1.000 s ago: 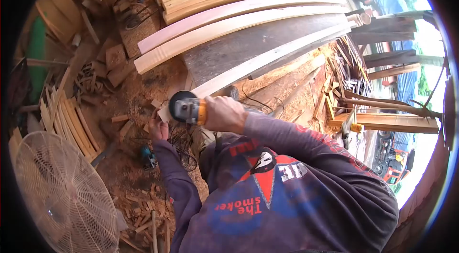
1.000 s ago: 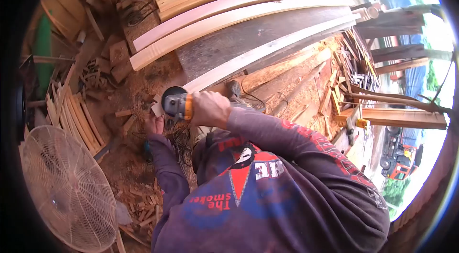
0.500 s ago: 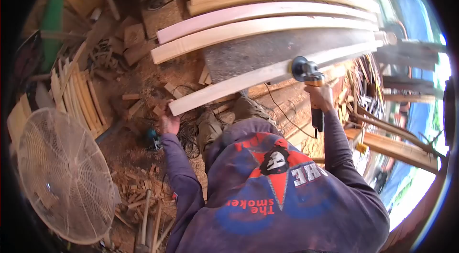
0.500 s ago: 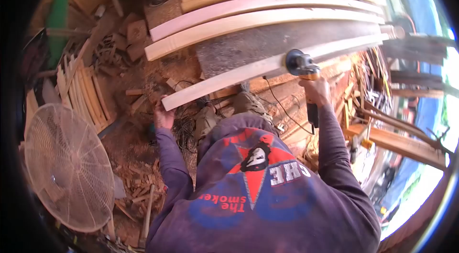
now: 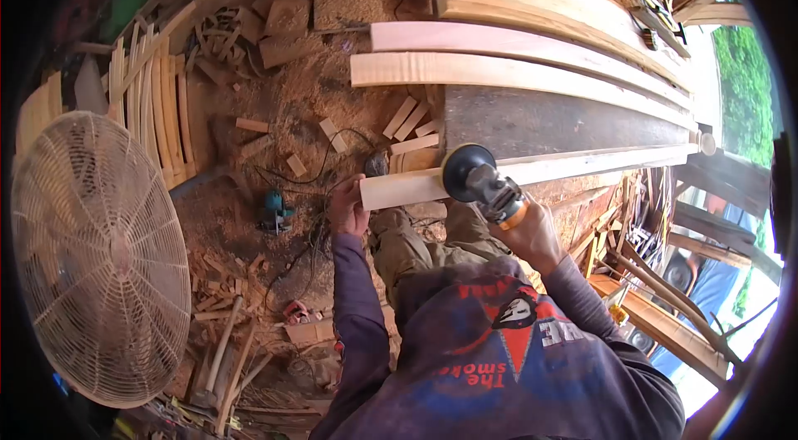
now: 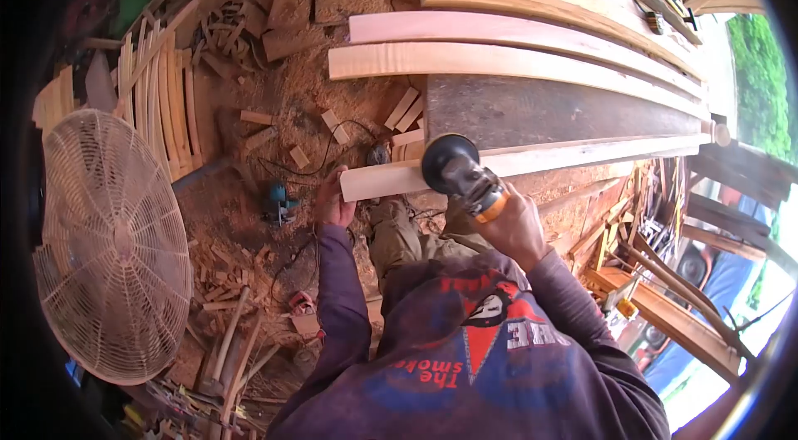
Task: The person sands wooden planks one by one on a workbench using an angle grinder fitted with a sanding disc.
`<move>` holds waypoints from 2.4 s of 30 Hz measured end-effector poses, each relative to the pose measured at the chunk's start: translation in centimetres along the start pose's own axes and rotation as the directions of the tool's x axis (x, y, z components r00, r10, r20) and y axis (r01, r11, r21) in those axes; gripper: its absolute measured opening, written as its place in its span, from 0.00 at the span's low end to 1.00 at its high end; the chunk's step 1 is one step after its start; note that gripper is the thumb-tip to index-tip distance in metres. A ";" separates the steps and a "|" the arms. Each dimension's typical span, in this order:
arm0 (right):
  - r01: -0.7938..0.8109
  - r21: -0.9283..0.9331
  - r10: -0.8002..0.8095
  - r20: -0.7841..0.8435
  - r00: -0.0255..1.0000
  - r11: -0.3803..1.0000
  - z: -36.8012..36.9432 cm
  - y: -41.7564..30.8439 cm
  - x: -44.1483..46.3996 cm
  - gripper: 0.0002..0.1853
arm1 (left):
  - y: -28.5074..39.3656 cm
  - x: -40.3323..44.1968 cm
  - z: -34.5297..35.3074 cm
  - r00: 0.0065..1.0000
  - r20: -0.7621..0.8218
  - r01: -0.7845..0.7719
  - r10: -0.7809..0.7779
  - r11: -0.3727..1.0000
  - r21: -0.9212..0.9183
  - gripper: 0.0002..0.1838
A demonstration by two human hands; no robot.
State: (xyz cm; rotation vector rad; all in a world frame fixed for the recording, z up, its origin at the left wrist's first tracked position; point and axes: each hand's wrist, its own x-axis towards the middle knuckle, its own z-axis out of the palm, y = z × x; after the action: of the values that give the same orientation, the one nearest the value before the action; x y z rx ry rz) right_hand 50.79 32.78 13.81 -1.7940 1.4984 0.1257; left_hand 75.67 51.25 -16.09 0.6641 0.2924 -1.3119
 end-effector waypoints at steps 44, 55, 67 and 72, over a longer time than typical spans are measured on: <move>-0.450 0.404 0.587 -0.337 0.736 0.796 -29.8 44.7 2.7 0.16 | 0.8 -5.2 8.4 0.944 -0.225 -0.092 0.242 0.847 0.524 0.28; -0.341 0.214 0.385 -0.221 0.896 0.915 -13.9 22.0 1.4 0.21 | 0.8 -4.5 7.2 0.966 -0.236 -0.081 0.110 0.988 0.128 0.33; -0.096 -0.021 0.094 -0.082 0.992 0.995 -2.8 6.9 -0.4 0.21 | -0.8 -1.4 0.8 0.998 0.021 -0.055 0.061 0.970 -0.237 0.16; -0.099 -0.090 0.094 -0.054 0.994 0.991 0.0 0.5 -0.7 0.24 | -0.9 -0.9 0.9 0.998 0.031 -0.051 0.059 0.973 -0.225 0.15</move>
State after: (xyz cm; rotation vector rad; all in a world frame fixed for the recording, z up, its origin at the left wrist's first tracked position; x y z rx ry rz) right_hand 50.15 33.36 13.94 -1.8092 1.6395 0.2032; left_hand 74.41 51.31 -15.11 0.4534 0.3825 -1.2154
